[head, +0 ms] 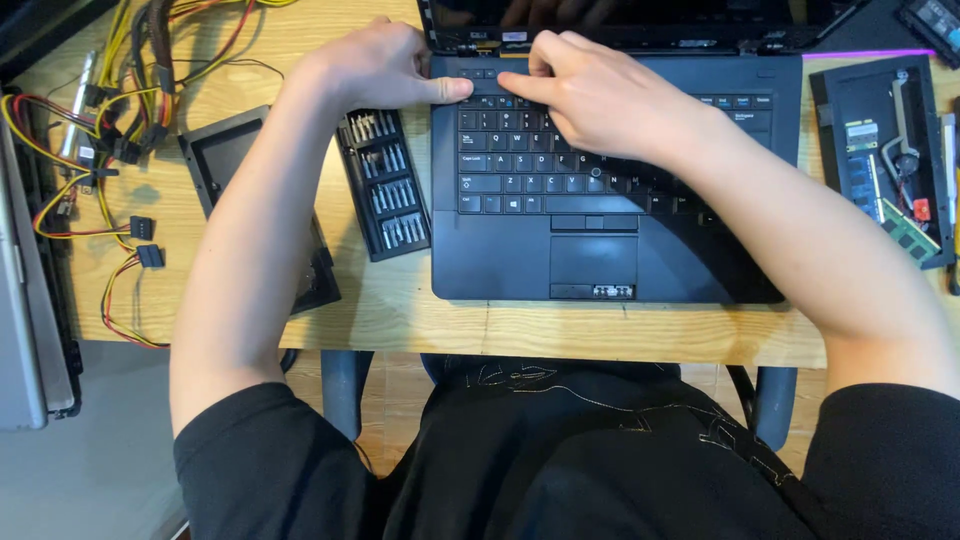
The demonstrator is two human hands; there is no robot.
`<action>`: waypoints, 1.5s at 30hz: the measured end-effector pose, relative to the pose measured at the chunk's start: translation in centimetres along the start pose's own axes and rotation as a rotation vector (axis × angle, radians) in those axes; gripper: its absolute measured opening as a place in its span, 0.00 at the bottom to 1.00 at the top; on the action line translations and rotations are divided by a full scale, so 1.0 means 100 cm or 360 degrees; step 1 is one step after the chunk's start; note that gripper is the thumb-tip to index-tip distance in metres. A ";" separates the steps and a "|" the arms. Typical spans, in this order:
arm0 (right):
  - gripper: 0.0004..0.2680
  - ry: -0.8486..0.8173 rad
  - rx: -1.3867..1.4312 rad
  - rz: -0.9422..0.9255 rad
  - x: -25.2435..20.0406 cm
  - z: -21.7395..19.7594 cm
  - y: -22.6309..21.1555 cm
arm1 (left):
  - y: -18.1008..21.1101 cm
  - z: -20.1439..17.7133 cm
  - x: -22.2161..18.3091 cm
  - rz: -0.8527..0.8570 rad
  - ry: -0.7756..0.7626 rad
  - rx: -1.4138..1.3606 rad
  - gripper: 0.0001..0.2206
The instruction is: Disassembling a laptop to inspect or replace internal components.
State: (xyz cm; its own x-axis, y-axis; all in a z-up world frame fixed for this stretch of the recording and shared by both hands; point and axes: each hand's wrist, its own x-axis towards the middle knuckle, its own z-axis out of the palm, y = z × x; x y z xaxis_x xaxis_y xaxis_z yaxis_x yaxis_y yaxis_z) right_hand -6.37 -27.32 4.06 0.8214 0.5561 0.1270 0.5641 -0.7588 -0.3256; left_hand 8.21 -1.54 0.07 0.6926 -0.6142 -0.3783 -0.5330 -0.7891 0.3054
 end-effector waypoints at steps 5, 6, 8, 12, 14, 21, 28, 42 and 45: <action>0.19 -0.0053 -0.0151 -0.0104 0.013 0.014 0.010 | 0.002 -0.003 0.007 -0.0018 -0.0129 -0.0116 0.39; 0.19 -0.0093 -0.0185 -0.0104 0.016 0.015 0.012 | 0.003 -0.007 0.007 -0.0007 -0.0175 -0.0039 0.39; 0.15 -0.0099 -0.0247 -0.0115 0.018 0.020 0.011 | 0.002 -0.006 0.008 0.0054 -0.0136 -0.0121 0.39; 0.20 -0.0050 -0.0166 -0.0171 0.010 0.019 0.016 | 0.000 0.002 0.019 -0.0058 -0.0167 0.0010 0.41; 0.23 -0.0060 -0.0155 -0.0151 0.003 0.013 0.020 | 0.001 0.003 0.021 -0.0036 -0.0107 0.0045 0.42; 0.26 -0.0280 -0.0399 0.0178 -0.042 -0.011 0.048 | 0.001 0.008 0.015 -0.0081 -0.0015 -0.0028 0.42; 0.28 -0.0274 -0.0272 0.0454 -0.053 -0.013 0.042 | 0.011 0.002 0.000 0.0051 -0.0064 -0.0175 0.37; 0.29 -0.0510 -0.0295 0.0857 -0.080 -0.053 0.058 | 0.010 -0.009 0.003 0.0136 -0.0125 -0.0351 0.30; 0.28 -0.0650 -0.0249 0.0880 -0.088 -0.067 0.081 | 0.014 -0.012 0.001 -0.0198 -0.0179 0.0074 0.32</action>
State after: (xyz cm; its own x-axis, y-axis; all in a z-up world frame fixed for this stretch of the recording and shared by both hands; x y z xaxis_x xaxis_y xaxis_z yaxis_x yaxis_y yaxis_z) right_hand -8.50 -40.64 6.59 0.9108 0.1343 -0.3903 0.1037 -0.9897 -0.0985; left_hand 8.10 -2.67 1.52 0.6975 -0.5067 -0.5067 -0.4699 -0.8572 0.2104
